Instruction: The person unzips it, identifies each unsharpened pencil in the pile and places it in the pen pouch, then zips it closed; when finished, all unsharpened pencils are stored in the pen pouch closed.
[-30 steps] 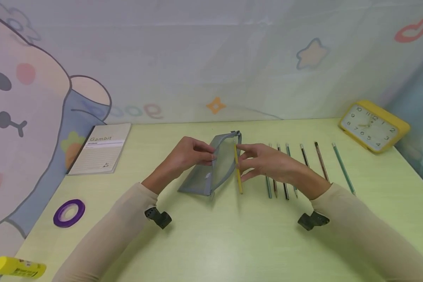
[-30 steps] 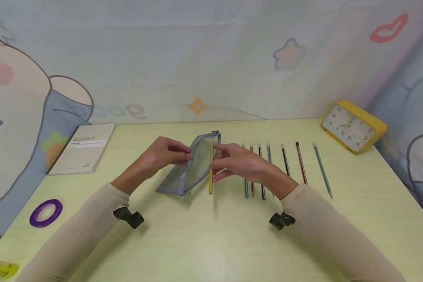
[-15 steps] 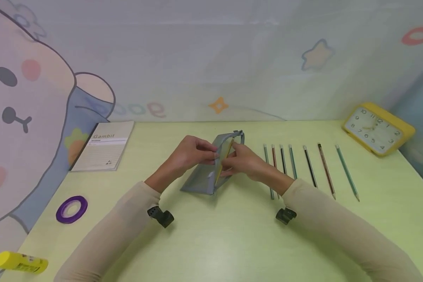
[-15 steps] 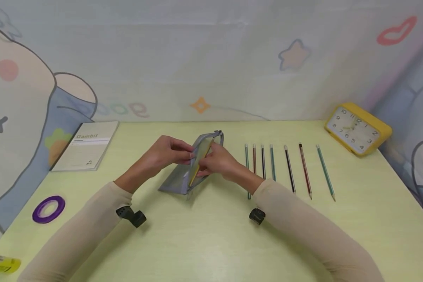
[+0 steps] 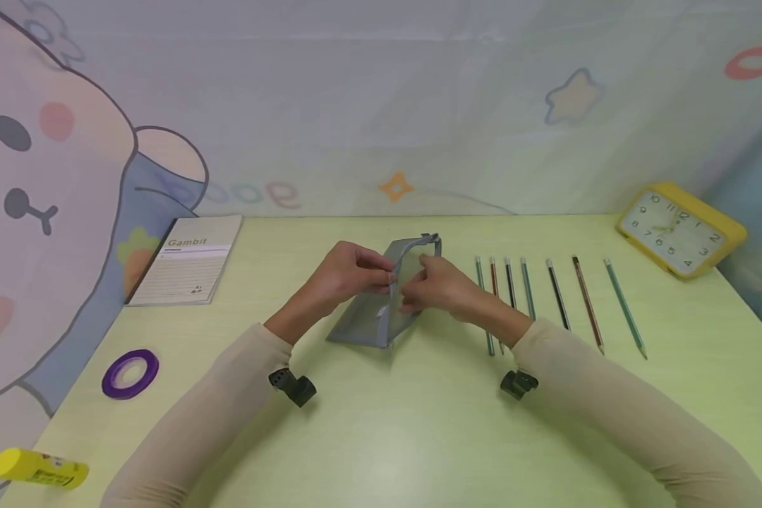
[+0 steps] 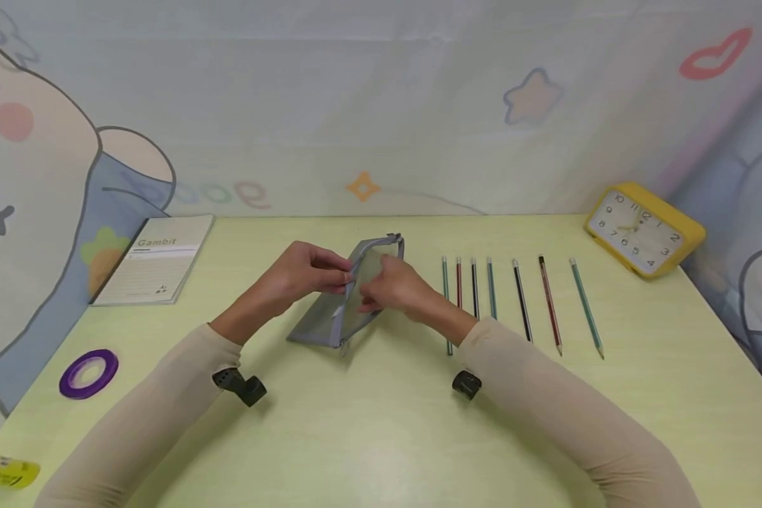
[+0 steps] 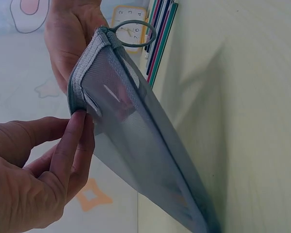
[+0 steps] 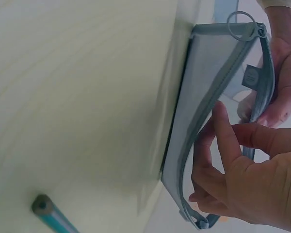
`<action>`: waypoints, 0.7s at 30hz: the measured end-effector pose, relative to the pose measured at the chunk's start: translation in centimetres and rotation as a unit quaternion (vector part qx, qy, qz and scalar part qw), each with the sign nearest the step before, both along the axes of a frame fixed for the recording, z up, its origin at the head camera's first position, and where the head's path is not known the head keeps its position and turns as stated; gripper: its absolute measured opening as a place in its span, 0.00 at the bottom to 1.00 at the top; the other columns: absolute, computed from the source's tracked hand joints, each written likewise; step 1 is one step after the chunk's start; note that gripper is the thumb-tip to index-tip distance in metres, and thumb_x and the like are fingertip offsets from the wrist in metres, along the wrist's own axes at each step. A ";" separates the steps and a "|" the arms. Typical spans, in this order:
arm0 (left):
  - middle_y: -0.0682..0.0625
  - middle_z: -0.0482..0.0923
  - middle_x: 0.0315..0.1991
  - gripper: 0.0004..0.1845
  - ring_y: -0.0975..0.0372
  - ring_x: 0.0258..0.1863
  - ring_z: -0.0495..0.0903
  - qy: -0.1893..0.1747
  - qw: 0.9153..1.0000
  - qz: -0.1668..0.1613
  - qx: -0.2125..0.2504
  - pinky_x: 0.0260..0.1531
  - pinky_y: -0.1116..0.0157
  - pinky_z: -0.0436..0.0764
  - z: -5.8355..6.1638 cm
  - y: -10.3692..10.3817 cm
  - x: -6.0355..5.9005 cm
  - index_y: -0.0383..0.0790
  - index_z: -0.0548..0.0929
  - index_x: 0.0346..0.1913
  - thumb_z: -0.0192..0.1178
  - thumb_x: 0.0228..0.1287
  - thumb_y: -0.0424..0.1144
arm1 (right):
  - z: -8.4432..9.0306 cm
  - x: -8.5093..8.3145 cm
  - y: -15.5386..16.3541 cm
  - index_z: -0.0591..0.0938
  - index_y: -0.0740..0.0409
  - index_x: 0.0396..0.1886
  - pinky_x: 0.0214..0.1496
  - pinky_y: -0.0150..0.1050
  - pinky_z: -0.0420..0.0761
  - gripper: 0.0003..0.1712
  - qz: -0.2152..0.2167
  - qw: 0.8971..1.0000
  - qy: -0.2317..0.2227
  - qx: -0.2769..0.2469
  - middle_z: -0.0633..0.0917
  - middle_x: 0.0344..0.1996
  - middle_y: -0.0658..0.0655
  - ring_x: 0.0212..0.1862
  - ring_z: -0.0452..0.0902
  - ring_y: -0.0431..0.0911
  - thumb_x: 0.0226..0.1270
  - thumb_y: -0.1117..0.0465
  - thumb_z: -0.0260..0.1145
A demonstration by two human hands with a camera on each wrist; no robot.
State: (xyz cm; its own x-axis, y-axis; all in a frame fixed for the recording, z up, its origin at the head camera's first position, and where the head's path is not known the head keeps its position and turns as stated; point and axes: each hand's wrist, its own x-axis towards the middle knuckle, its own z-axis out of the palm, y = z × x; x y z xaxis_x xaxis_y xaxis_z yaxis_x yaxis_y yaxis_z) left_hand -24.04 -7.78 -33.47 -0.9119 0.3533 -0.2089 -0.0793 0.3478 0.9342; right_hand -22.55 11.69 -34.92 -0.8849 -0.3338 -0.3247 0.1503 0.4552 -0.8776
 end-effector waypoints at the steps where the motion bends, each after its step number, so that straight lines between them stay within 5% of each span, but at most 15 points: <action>1: 0.35 0.85 0.51 0.13 0.67 0.32 0.87 -0.002 1.000 0.000 -0.001 0.45 0.65 0.89 0.0 0.0 0.0 0.26 0.86 0.51 0.67 0.65 0.28 | 0.1 0.0 0.1 0.38 0.72 0.80 0.68 0.48 0.80 0.52 0.002 1.000 0.001 0.002 0.82 0.54 0.66 0.45 0.89 0.48 0.70 0.64 0.60; 14: 0.38 0.86 0.46 0.14 0.67 0.29 0.87 -0.006 1.000 -0.002 0.012 0.48 0.61 0.89 -0.3 0.0 -0.1 0.25 0.85 0.51 0.67 0.64 0.28 | 1.9 0.8 3.8 0.64 0.68 0.76 0.58 0.48 0.87 0.33 0.033 0.995 0.078 0.059 0.80 0.52 0.66 0.49 0.88 0.56 0.73 0.65 0.56; 17: 0.37 0.86 0.47 0.14 0.67 0.29 0.87 -0.009 1.000 -0.002 0.013 0.49 0.60 0.89 -0.3 0.0 -0.1 0.25 0.85 0.52 0.67 0.64 0.28 | 2.5 0.8 5.3 0.69 0.67 0.73 0.55 0.48 0.88 0.29 0.039 0.988 0.108 0.105 0.81 0.52 0.67 0.48 0.88 0.58 0.75 0.63 0.56; 21: 0.36 0.86 0.48 0.14 0.67 0.29 0.87 -0.009 1.000 -0.002 0.011 0.49 0.62 0.89 -0.2 -0.2 0.1 0.25 0.85 0.52 0.67 0.64 0.28 | 3.2 0.7 7.6 0.72 0.70 0.70 0.37 0.40 0.86 0.26 0.050 0.968 0.166 0.184 0.83 0.51 0.69 0.41 0.88 0.56 0.76 0.64 0.56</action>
